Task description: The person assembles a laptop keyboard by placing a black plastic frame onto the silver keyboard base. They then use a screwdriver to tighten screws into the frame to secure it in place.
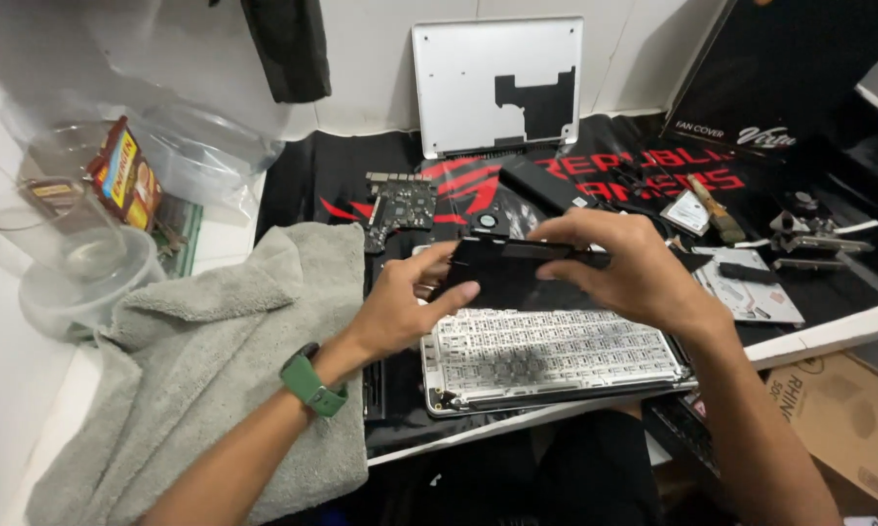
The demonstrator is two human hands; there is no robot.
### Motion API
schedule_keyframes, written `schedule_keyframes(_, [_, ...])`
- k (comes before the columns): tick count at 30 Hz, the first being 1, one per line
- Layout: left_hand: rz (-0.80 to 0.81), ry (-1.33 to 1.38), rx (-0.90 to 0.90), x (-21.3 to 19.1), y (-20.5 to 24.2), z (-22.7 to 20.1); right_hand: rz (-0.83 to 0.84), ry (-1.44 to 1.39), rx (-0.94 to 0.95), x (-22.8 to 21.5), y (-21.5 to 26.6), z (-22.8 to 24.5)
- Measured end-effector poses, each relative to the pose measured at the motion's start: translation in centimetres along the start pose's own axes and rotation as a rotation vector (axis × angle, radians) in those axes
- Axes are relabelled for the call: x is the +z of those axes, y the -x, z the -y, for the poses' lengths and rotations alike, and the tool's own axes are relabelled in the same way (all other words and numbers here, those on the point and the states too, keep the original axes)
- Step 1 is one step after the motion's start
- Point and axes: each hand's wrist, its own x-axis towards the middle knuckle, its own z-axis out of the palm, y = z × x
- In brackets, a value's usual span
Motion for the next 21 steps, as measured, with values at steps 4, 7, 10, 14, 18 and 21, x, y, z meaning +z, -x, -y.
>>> schedule_keyframes(4, [-0.124, -0.165, 0.213, 0.3, -0.1, -0.5, -0.165, 0.272, -0.202, 0.6, 0.4, 0.3])
schedule_keyframes(7, [-0.204, -0.329, 0.132, -1.3, -0.5, -0.9, -0.183, 0.364, -0.256, -2.2, 0.8, 0.9])
schedule_keyframes(10, [-0.421, -0.457, -0.097, -3.9, -1.0, -0.3, -0.335, 0.375, -0.261, -5.1, 2.7, 0.0])
schedule_keyframes(14, [-0.575, -0.427, -0.133, -6.6, -1.6, -0.3, -0.422, 0.349, -0.152, -6.9, 5.3, -1.0])
schedule_keyframes(18, [-0.641, -0.106, -0.080, -7.8, -2.0, 0.8, -0.361, 0.335, -0.015, -7.4, 6.9, -2.3])
schedule_keyframes(21, [-0.695, -0.029, -0.102, -8.4, -2.1, 2.2, -0.250, 0.338, 0.216, -7.9, 8.4, -4.4])
